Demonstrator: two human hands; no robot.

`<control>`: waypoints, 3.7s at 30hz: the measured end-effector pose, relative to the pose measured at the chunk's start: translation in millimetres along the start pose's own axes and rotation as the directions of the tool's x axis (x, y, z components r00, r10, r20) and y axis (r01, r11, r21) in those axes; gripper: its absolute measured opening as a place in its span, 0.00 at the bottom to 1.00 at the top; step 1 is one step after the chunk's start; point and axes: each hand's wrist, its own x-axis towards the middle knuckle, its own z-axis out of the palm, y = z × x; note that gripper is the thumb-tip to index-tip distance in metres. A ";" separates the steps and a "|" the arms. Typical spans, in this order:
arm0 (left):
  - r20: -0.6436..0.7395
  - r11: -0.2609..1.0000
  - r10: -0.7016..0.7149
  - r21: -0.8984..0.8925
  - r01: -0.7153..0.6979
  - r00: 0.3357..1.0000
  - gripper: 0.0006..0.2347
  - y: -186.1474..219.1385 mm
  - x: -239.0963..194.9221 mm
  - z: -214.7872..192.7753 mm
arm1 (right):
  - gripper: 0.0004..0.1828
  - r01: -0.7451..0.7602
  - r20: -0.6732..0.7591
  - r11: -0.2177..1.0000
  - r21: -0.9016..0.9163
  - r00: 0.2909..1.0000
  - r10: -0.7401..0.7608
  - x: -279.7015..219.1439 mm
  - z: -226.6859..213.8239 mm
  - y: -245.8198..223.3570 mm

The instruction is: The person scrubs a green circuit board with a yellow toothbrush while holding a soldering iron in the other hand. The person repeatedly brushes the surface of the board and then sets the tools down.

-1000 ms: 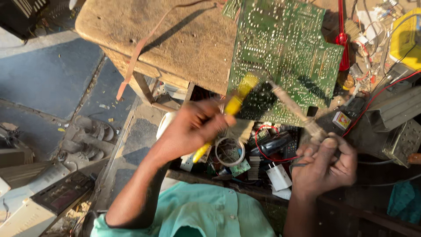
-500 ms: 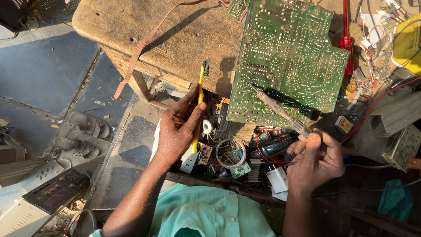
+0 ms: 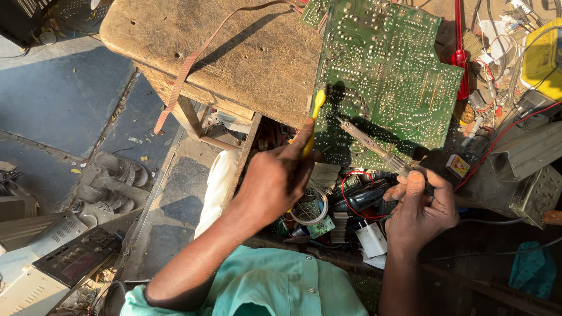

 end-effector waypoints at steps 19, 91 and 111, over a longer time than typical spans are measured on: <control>0.107 0.969 0.248 -0.053 -0.243 0.963 0.29 2.5 3.0 -1.2 | 0.09 0.117 -0.251 0.982 0.148 0.965 -0.077 -10.2 -16.3 -11.5; -0.266 0.982 0.168 -0.038 -0.185 0.949 0.25 -25.8 44.5 -10.5 | 0.03 0.092 0.033 0.979 -0.181 0.996 -0.088 12.0 -1.9 -12.6; 0.207 0.986 0.157 -0.082 -0.143 0.966 0.26 37.7 10.0 -6.8 | 0.06 0.247 -0.173 0.969 -0.013 0.954 -0.245 -9.3 -0.7 -20.9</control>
